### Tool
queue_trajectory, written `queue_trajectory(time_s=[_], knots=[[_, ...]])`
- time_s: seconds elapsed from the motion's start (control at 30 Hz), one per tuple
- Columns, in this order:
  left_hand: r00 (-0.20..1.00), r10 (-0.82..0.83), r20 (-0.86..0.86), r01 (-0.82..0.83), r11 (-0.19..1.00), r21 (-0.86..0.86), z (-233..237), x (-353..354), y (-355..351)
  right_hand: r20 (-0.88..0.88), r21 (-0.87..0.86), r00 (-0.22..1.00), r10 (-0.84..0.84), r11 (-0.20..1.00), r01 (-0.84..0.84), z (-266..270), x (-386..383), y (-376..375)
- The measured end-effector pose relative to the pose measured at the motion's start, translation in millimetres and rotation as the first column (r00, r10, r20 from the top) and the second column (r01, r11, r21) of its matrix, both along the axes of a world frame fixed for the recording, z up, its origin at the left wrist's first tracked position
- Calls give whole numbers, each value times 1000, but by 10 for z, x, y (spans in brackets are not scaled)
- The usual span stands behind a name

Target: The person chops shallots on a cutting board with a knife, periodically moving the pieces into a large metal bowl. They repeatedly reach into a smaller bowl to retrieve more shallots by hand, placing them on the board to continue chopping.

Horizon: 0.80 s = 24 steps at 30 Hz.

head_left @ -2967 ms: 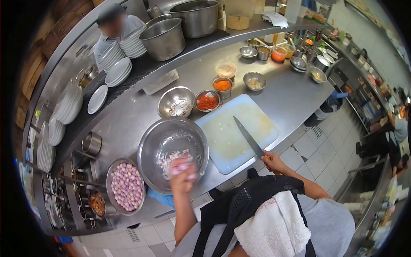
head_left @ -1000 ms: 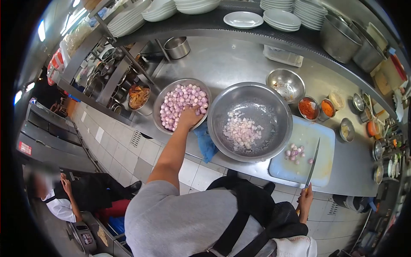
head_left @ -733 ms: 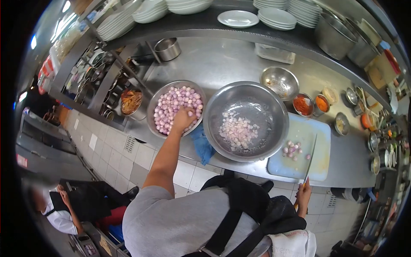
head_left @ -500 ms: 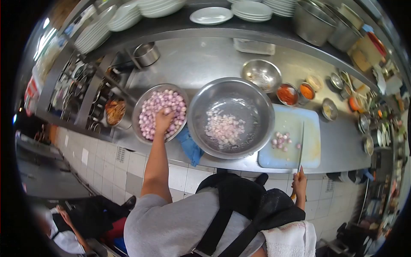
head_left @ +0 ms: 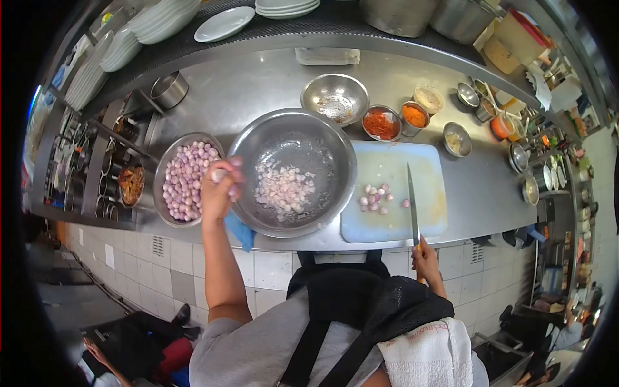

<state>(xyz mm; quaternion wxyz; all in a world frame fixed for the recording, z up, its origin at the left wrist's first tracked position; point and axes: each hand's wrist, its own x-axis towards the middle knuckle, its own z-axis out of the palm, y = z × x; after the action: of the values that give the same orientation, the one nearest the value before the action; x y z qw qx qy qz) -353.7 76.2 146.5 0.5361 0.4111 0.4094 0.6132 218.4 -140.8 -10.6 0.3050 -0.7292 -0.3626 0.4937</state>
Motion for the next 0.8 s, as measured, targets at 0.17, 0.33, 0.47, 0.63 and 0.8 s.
queue_trajectory(time_s=[0.17,0.33,0.47,0.63,0.8], knots=[[760,-262,594,450,872,-191,-248,1829,-633,-89,25,994,58,998,-56,199,249,38],[690,-228,687,539,795,-277,-768,3256,-745,-113,37,973,200,980,-197,77,794,84],[961,-105,254,168,956,-241,-1442,3676,-103,-91,41,950,299,954,-297,2,929,151],[689,284,-667,-5,922,388,-1522,3714,216,105,196,906,409,885,-423,-84,893,290],[400,189,-897,223,929,295,-1601,3724,144,202,314,889,411,832,-456,-170,751,336]])
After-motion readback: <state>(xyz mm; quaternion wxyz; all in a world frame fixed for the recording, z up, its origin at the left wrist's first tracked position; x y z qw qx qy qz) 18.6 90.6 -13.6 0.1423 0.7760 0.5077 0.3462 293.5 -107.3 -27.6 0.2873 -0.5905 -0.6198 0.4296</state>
